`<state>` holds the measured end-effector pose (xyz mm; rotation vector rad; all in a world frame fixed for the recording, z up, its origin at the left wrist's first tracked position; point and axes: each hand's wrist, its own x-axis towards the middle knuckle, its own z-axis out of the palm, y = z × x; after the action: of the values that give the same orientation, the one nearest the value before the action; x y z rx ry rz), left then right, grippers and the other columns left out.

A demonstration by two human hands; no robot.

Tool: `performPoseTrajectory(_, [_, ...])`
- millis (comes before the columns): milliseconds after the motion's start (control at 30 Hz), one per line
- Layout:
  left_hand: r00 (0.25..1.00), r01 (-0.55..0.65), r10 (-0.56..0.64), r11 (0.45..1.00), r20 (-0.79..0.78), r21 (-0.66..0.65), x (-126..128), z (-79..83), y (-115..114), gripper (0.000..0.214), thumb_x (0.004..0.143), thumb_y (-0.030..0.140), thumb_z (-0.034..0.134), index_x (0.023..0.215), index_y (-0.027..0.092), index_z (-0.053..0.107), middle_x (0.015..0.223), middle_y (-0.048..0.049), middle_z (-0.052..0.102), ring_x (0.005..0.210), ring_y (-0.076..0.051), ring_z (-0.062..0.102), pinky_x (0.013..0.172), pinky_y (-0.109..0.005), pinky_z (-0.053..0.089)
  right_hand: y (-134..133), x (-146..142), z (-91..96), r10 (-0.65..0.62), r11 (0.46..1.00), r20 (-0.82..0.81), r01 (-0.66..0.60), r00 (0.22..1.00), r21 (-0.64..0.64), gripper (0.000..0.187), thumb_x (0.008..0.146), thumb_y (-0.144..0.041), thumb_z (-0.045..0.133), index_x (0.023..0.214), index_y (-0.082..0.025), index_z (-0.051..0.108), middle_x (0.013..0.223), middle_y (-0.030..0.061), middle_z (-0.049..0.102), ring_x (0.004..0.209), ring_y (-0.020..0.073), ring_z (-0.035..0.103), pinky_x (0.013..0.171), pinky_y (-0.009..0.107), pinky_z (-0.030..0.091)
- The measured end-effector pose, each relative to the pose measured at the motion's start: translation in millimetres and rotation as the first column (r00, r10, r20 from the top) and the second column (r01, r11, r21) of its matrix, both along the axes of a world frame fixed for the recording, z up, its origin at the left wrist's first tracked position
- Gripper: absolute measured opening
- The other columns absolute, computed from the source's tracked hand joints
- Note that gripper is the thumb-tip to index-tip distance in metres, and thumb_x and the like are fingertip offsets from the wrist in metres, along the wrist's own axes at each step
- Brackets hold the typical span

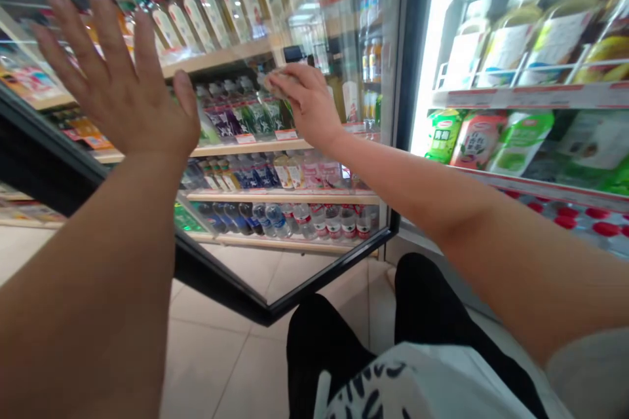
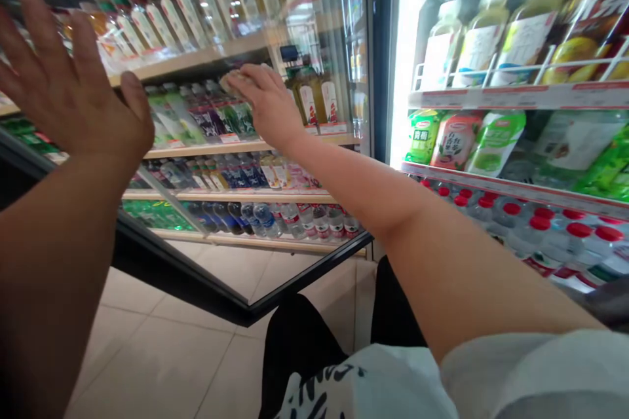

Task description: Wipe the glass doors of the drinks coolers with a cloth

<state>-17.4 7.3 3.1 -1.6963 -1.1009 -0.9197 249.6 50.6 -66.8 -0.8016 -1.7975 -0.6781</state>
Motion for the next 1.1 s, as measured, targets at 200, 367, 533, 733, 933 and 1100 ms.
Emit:
performPoseTrajectory(200, [0.997,0.07,-0.069,0.996,-0.031,0.059,-2.7,-0.6,7.7,0.089,0.096,0.035,0.054,0.164,0.042,-0.002,0.166,0.0203,-0.016,0.158,-0.026,-0.008,0.126,-0.055,-0.007,-7.9,-18.3,-28.8,0.084,0.99,0.387,-0.12,0.918,0.07,0.043,0.107,-0.019,0.03,0.137,-0.021,0.06,0.141,0.0053,0.057,0.138,0.0213,0.045,0.125,0.043,0.034])
performPoseTrajectory(367, [0.981,0.143,-0.097,0.945,-0.167,0.294,-11.1,2.3,33.8,0.09,0.09,0.034,0.053,0.165,0.031,0.002,0.167,0.0171,-0.015,0.148,-0.002,-0.032,0.116,-0.025,-0.03,-5.0,-41.2,-4.7,0.087,0.988,0.307,-0.122,0.948,0.097,0.051,0.108,-0.016,0.015,0.142,-0.016,0.054,0.144,0.0064,0.051,0.14,0.0246,0.041,0.125,0.05,0.029])
performPoseTrajectory(533, [0.994,0.075,-0.057,0.972,-0.089,0.224,-11.3,1.0,32.2,0.096,0.085,0.025,0.056,0.165,0.036,0.003,0.167,0.0194,-0.014,0.153,-0.007,-0.023,0.117,-0.025,-0.028,-21.1,-64.2,-26.3,0.058,0.995,0.47,-0.091,0.881,0.048,0.048,0.11,-0.016,0.018,0.141,-0.015,0.055,0.146,0.0058,0.051,0.145,0.0235,0.038,0.126,0.046,0.029])
performPoseTrajectory(733, [1.0,0.007,-0.007,0.998,-0.007,0.068,-5.0,-0.1,15.8,0.098,0.09,0.024,0.057,0.162,0.045,-0.006,0.166,0.0187,-0.017,0.158,-0.025,-0.008,0.124,-0.066,0.001,-35.3,-71.2,-48.9,0.153,0.974,0.786,-0.224,0.599,-0.019,0.044,0.112,-0.025,0.023,0.126,-0.016,0.064,0.14,0.0027,0.059,0.139,0.0215,0.047,0.121,0.038,0.036])
performPoseTrajectory(933, [0.999,-0.038,0.038,0.999,0.008,0.028,-6.2,2.6,17.5,0.098,0.091,0.025,0.057,0.162,0.045,-0.007,0.167,0.0168,-0.016,0.158,-0.031,-0.006,0.123,-0.07,0.002,-38.4,-72.5,-48.7,0.169,0.983,0.718,-0.164,0.676,-0.078,0.045,0.113,-0.026,0.023,0.135,-0.014,0.06,0.143,0.0062,0.058,0.142,0.0202,0.044,0.123,0.039,0.034])
performPoseTrajectory(1100, [0.998,0.054,-0.055,0.996,0.006,0.065,-5.4,0.0,13.0,0.084,0.096,0.031,0.052,0.164,0.042,0.003,0.169,0.0162,-0.009,0.158,-0.027,-0.003,0.124,-0.067,0.003,-22.7,-71.6,-11.6,0.318,0.935,0.434,-0.355,0.843,0.003,0.054,0.108,-0.026,0.021,0.124,-0.011,0.071,0.135,0.0052,0.064,0.137,0.022,0.049,0.119,0.044,0.038])
